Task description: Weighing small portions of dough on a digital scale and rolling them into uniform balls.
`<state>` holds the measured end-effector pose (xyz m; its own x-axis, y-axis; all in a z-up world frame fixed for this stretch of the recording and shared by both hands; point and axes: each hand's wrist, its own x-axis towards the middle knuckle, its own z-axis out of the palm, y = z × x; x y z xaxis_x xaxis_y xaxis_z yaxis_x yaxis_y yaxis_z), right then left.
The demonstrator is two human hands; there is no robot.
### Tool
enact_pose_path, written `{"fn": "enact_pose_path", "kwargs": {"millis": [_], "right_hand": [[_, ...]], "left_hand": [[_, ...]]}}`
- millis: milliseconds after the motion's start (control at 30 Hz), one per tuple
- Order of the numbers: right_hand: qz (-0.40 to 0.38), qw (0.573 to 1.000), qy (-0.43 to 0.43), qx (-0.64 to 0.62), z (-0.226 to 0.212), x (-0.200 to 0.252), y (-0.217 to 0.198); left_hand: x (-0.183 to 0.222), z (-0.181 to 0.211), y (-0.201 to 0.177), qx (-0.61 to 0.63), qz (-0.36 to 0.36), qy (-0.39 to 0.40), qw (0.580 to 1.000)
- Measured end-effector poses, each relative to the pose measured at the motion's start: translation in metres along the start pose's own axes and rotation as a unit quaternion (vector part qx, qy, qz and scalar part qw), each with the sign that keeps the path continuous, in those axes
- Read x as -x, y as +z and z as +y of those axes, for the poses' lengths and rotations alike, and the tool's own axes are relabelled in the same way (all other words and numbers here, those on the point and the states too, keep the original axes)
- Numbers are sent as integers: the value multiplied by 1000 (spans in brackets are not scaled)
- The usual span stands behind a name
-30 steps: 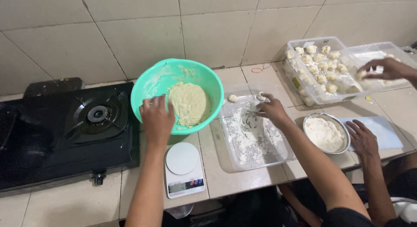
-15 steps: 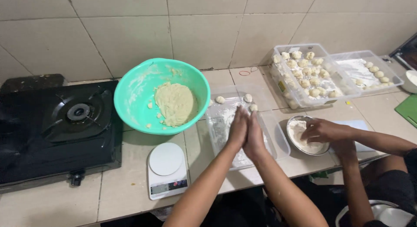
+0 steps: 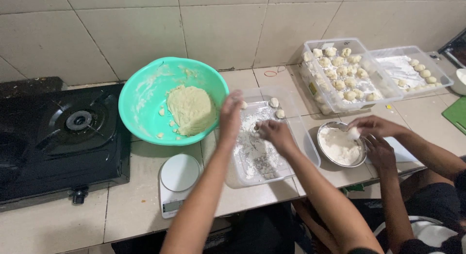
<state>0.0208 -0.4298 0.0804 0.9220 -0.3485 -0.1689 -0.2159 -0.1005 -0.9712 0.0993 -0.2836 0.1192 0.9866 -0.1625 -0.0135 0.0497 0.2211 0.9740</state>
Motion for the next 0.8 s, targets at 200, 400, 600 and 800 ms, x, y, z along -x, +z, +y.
{"fn": "enact_pose_path", "kwargs": {"millis": [200, 400, 600, 800], "right_hand": [[94, 956, -39, 276, 65, -157, -43], [159, 943, -131, 262, -14, -146, -24], [-52, 904, -234, 354, -78, -121, 104], [-221, 790, -211, 531, -74, -139, 238]], "left_hand": [[-38, 46, -136, -291, 99, 198, 931], [-34, 42, -231, -625, 84, 194, 751], [-44, 21, -241, -675, 64, 115, 726], [-41, 24, -233, -696, 30, 62, 715]]}}
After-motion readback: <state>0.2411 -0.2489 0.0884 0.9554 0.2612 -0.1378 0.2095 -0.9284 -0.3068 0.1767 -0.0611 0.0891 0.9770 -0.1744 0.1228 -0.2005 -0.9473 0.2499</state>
